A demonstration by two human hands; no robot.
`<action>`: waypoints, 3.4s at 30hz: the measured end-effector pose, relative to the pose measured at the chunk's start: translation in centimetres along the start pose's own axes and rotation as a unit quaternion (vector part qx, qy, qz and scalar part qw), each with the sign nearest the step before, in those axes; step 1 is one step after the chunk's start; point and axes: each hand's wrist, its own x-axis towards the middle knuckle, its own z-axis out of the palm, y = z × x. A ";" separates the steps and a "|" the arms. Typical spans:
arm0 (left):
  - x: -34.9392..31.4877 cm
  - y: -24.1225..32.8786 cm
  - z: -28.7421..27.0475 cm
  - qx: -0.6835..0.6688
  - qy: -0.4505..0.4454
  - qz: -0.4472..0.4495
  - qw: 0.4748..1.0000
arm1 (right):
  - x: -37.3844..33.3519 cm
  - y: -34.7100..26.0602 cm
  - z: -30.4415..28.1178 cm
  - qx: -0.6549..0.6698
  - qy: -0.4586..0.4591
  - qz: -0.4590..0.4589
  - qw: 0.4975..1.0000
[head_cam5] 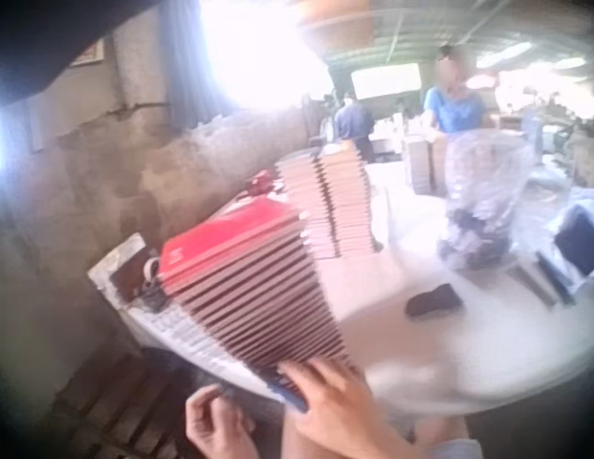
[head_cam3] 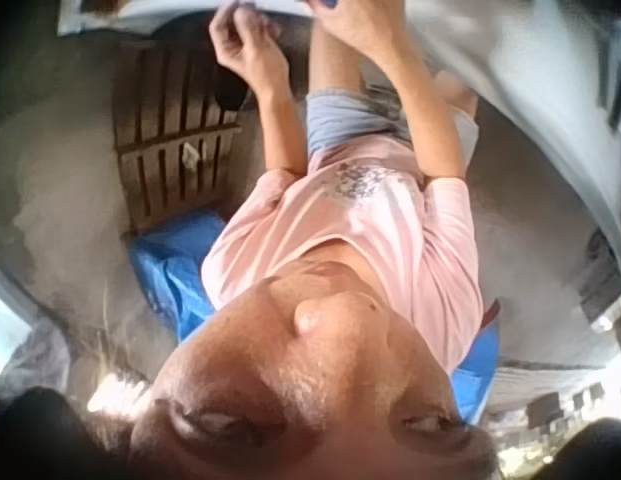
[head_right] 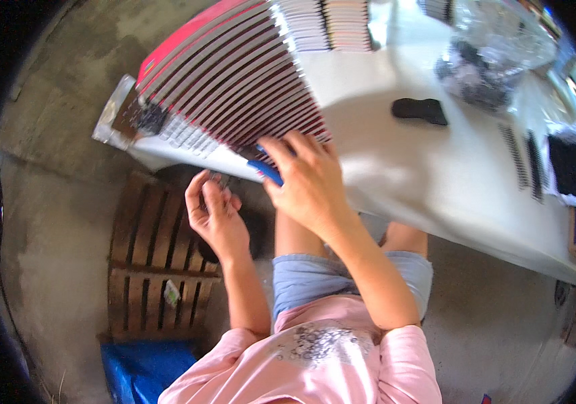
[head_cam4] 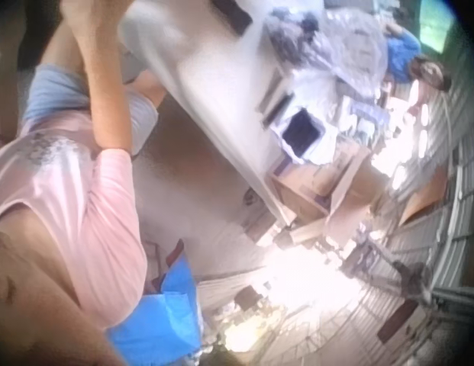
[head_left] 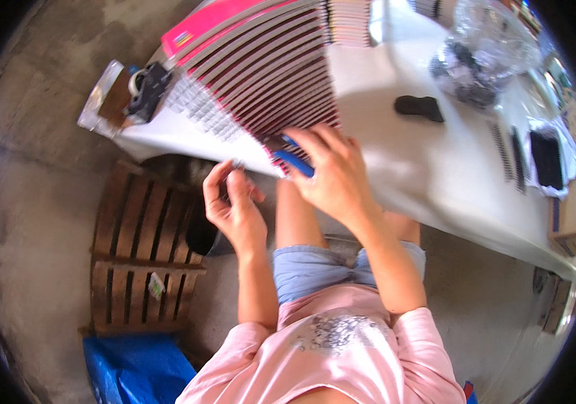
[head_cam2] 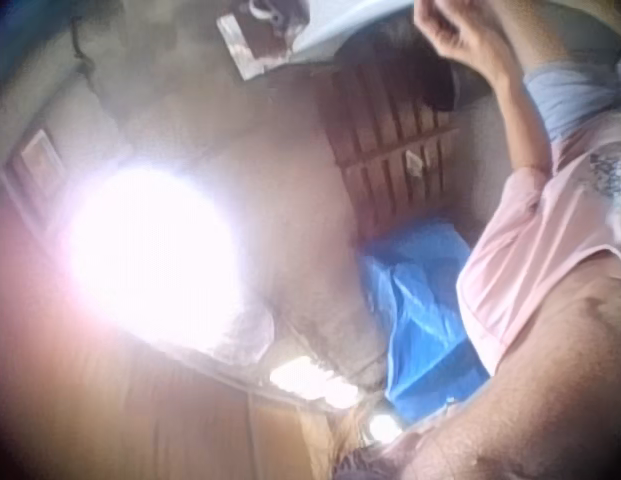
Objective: The person trims the excess spiral binding from stacks of notebooks using blue-handled shears and organizes the notebooks on a table.
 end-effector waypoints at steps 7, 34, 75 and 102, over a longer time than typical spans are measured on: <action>-4.3 -0.6 2.9 -0.417 -0.119 -0.514 0.740 | -6.3 8.9 -6.7 -0.082 0.067 0.073 0.992; -0.9 6.8 26.5 -0.202 -0.599 0.006 0.774 | -15.6 18.8 -14.6 -0.313 0.165 0.206 0.912; 4.6 -0.5 1.9 0.078 -0.022 0.133 0.988 | 0.9 -1.0 0.8 -0.018 0.037 -0.030 0.999; 4.1 -0.6 1.8 0.025 -0.008 0.103 0.994 | 1.4 -1.2 0.5 -0.042 0.072 -0.051 0.995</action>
